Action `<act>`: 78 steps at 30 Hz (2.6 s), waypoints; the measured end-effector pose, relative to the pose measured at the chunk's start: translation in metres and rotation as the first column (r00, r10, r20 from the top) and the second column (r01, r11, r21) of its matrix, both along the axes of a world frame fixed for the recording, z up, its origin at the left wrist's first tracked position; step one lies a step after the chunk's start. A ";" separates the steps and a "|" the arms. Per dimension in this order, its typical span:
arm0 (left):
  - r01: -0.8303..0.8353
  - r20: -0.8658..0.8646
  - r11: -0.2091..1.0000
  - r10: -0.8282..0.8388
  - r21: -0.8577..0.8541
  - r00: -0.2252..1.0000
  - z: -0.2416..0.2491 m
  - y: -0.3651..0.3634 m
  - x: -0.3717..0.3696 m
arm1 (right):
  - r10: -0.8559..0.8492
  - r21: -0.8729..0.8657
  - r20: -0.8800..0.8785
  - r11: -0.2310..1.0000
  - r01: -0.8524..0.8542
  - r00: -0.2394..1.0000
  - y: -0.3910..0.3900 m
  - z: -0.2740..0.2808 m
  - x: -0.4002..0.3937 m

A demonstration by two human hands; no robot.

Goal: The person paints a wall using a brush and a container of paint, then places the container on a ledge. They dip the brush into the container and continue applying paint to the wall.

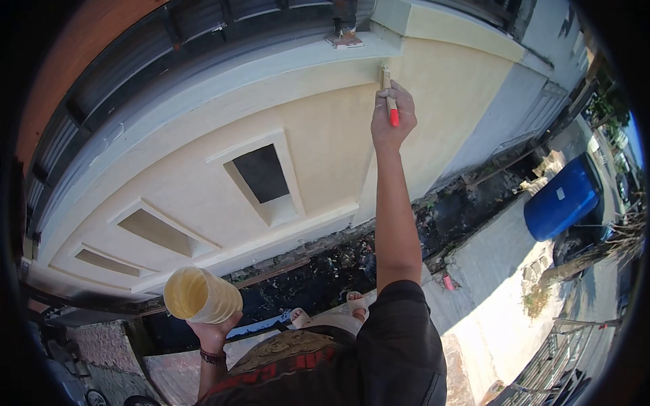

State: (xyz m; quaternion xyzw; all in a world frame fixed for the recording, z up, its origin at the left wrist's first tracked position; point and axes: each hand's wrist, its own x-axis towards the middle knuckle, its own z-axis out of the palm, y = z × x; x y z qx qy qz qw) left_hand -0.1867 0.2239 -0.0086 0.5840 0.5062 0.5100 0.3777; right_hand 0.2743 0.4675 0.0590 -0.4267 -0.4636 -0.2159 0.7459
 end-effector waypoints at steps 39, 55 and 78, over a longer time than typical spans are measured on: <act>-0.082 -0.006 0.996 0.082 0.029 0.997 -0.001 -0.026 0.005 | 0.154 0.208 -0.246 0.973 -0.103 0.957 0.000 -0.006 0.010; -0.098 -0.038 0.992 0.101 0.074 0.994 0.008 -0.022 0.056 | 0.303 0.077 -0.170 0.953 -0.294 0.937 -0.011 -0.030 0.034; -0.199 0.047 0.979 0.198 0.037 0.979 0.021 -0.046 0.166 | 0.224 0.171 -0.201 0.966 -0.191 0.954 -0.019 -0.037 0.171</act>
